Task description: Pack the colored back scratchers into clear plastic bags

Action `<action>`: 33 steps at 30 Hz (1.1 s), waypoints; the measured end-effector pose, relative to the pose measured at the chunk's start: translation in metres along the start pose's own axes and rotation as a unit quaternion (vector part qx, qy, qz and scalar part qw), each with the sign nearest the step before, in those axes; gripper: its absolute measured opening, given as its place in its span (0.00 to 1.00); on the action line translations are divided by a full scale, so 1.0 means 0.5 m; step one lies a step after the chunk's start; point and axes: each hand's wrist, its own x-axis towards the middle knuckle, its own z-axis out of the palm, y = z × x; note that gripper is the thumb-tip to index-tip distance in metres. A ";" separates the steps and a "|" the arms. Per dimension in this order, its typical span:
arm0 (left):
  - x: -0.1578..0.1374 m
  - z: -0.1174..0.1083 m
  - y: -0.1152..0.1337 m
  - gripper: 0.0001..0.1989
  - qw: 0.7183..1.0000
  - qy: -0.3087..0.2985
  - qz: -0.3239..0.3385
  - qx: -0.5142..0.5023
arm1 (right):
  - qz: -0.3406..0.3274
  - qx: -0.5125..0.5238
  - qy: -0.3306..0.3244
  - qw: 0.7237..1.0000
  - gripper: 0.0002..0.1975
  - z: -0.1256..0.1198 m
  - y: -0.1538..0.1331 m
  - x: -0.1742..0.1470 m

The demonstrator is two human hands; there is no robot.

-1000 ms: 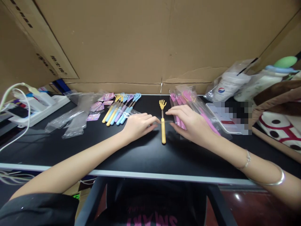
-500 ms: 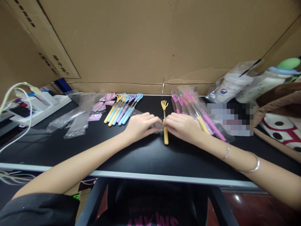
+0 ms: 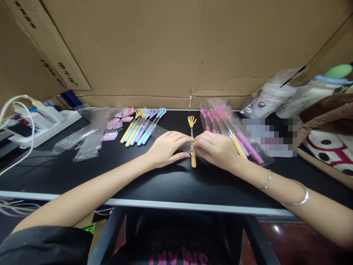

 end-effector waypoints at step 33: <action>0.001 0.000 0.010 0.23 0.995 0.010 -0.056 0.077 | 0.020 -0.036 -0.005 0.999 0.05 0.001 0.000 -0.002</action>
